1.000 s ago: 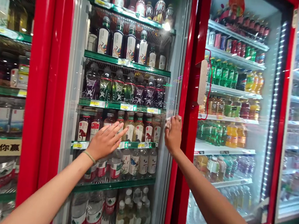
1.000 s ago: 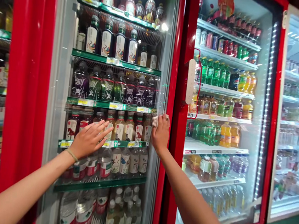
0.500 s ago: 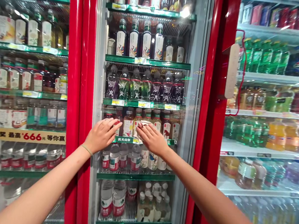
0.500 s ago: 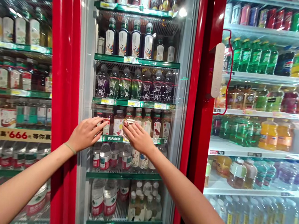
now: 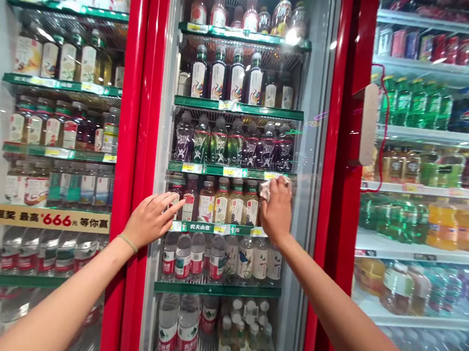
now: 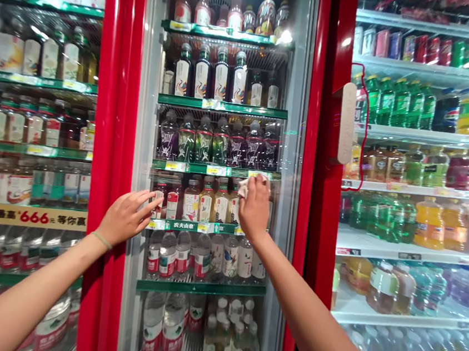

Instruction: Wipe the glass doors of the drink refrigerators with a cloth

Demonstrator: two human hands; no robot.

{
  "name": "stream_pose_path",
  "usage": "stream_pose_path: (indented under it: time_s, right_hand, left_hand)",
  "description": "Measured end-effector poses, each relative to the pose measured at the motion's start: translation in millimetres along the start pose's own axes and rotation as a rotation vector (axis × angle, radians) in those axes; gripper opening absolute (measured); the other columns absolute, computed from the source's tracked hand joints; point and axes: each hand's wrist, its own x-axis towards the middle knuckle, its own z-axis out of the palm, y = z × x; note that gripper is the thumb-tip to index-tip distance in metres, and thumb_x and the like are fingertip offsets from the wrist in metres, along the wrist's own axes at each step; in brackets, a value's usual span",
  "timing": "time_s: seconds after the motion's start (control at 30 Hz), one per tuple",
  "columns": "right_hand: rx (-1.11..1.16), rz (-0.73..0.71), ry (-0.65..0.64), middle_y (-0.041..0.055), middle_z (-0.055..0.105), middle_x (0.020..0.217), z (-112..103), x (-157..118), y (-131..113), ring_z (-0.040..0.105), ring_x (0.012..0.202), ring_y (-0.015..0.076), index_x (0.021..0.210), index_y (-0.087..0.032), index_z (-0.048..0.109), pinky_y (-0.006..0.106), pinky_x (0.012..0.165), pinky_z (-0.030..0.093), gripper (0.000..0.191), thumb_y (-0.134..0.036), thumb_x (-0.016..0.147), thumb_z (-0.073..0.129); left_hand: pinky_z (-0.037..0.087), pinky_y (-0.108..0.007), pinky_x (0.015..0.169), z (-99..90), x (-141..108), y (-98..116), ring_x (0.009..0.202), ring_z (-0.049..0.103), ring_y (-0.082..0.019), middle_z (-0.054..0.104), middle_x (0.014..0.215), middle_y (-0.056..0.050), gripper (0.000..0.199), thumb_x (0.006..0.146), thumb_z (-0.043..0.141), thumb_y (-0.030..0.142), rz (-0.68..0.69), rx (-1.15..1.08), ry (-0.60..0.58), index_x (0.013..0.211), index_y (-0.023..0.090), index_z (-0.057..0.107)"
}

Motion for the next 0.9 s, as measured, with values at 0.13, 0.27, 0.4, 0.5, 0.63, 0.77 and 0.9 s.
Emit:
stream_pose_path:
  time_s: [0.13, 0.27, 0.4, 0.5, 0.63, 0.77, 0.9]
  right_hand:
    - [0.090, -0.174, -0.047, 0.0073, 0.012, 0.175, 26, 17, -78, 0.023, 0.159, 0.0303, 0.168, -0.024, 0.000, 0.056, 0.130, 0.024, 0.077, -0.029, 0.103, 0.041]
    - [0.162, -0.318, -0.111, 0.0107, 0.022, 0.172, 44, 35, -138, 0.031, 0.156, 0.0296, 0.167, -0.018, 0.010, 0.052, 0.131, 0.024, 0.071, -0.030, 0.104, 0.041]
    - [0.248, -0.443, -0.176, 0.0141, 0.031, 0.169, 64, 47, -194, 0.037, 0.153, 0.0302, 0.164, -0.011, 0.026, 0.052, 0.130, 0.025, 0.063, -0.026, 0.104, 0.039]
    - [0.308, -0.512, -0.172, 0.0149, 0.036, 0.166, 75, 44, -231, 0.039, 0.151, 0.0293, 0.163, -0.011, 0.026, 0.053, 0.128, 0.029, 0.064, -0.020, 0.102, 0.040]
    - [0.322, -0.647, -0.208, 0.0157, 0.042, 0.163, 75, 31, -244, 0.041, 0.151, 0.0265, 0.161, -0.009, 0.032, 0.049, 0.129, 0.031, 0.062, -0.019, 0.101, 0.042]
    - [0.304, -0.694, -0.250, 0.0120, 0.044, 0.162, 60, 23, -205, 0.045, 0.148, 0.0243, 0.158, -0.012, 0.039, 0.045, 0.130, 0.029, 0.060, -0.021, 0.099, 0.048]
    - [0.205, -0.588, -0.244, 0.0103, 0.035, 0.167, 35, 27, -142, 0.041, 0.151, 0.0254, 0.161, -0.014, 0.034, 0.048, 0.131, 0.026, 0.061, -0.023, 0.102, 0.042]
  left_hand:
    - [0.043, -0.044, 0.114, -2.9, -6, -1, 0.133, 0.058, -0.028, 0.063, 0.139, -0.012, 0.071, 0.094, 0.056, 0.021, -0.113, 0.006, 0.052, 0.161, 0.029, 0.034]
    - [0.042, -0.043, 0.116, -20.7, -9, -10, 0.133, 0.058, -0.027, 0.063, 0.138, -0.011, 0.072, 0.095, 0.055, 0.019, -0.109, 0.014, 0.049, 0.162, 0.028, 0.031]
    - [0.043, -0.044, 0.114, -43.9, -9, -25, 0.133, 0.056, -0.028, 0.063, 0.137, -0.013, 0.067, 0.095, 0.054, 0.019, -0.137, 0.071, 0.060, 0.160, 0.026, 0.035]
    - [0.042, -0.045, 0.115, -57.1, -11, -34, 0.135, 0.055, -0.029, 0.062, 0.139, -0.013, 0.064, 0.096, 0.053, 0.020, -0.169, 0.075, 0.038, 0.158, 0.025, 0.039]
    - [0.043, -0.045, 0.114, -67.7, -14, -38, 0.134, 0.056, -0.029, 0.062, 0.139, -0.013, 0.062, 0.096, 0.052, 0.021, -0.160, 0.097, 0.013, 0.156, 0.026, 0.041]
    - [0.045, -0.044, 0.112, -67.5, -13, -30, 0.131, 0.058, -0.029, 0.063, 0.136, -0.014, 0.058, 0.096, 0.054, 0.020, -0.155, 0.114, 0.035, 0.153, 0.023, 0.045]
    - [0.045, -0.044, 0.112, -55.0, -7, -10, 0.131, 0.058, -0.029, 0.063, 0.135, -0.014, 0.055, 0.096, 0.054, 0.019, -0.138, 0.076, 0.034, 0.150, 0.023, 0.049]
